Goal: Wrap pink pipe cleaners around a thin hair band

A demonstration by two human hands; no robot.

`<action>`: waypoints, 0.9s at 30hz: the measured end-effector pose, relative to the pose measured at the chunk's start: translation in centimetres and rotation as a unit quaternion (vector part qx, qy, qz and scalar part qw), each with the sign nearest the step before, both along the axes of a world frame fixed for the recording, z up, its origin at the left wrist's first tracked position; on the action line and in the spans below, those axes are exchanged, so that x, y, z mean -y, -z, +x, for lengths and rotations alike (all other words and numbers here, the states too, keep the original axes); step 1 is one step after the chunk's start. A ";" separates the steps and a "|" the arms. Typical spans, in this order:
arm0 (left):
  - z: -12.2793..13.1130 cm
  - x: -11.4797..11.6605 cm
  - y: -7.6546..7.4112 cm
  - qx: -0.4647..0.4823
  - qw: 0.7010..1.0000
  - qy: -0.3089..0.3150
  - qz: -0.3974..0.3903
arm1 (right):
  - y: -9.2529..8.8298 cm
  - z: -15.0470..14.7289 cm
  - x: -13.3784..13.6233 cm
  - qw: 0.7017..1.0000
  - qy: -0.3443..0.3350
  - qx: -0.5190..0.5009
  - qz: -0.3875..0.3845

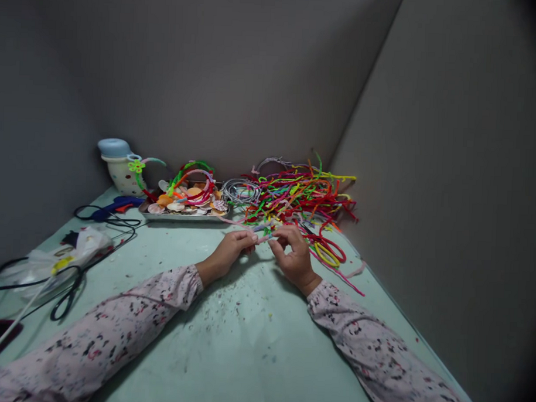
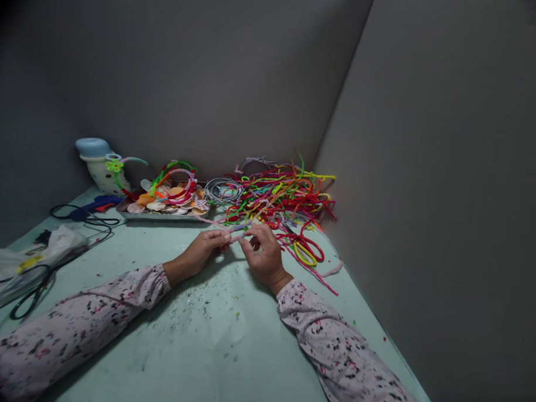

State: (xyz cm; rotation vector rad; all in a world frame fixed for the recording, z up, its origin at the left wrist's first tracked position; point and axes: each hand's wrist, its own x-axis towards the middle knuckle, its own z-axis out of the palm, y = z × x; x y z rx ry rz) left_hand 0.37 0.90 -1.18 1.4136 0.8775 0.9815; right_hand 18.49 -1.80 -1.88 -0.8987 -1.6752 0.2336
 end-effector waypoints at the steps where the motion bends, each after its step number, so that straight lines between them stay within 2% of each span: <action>1: 0.0 0.0 0.0 -0.002 1.000 0.000 0.001 | 0.0 -0.1 0.0 1.000 -0.007 0.016 0.005; 4: 0.0 -0.1 0.2 0.001 1.000 0.004 0.006 | 0.2 -0.3 -0.2 0.997 -0.041 0.066 0.004; 8: -0.1 -0.1 0.2 -0.007 1.000 0.011 0.014 | 0.6 -0.3 -0.7 0.993 -0.047 0.105 0.022; 18: -0.2 0.0 -0.1 -0.034 0.999 0.022 0.024 | 0.3 -0.5 -0.5 0.989 -0.083 0.122 0.018; 27: 0.0 0.6 -0.4 -0.041 0.994 -0.013 0.100 | 0.4 -0.4 -0.3 0.991 -0.047 0.122 -0.019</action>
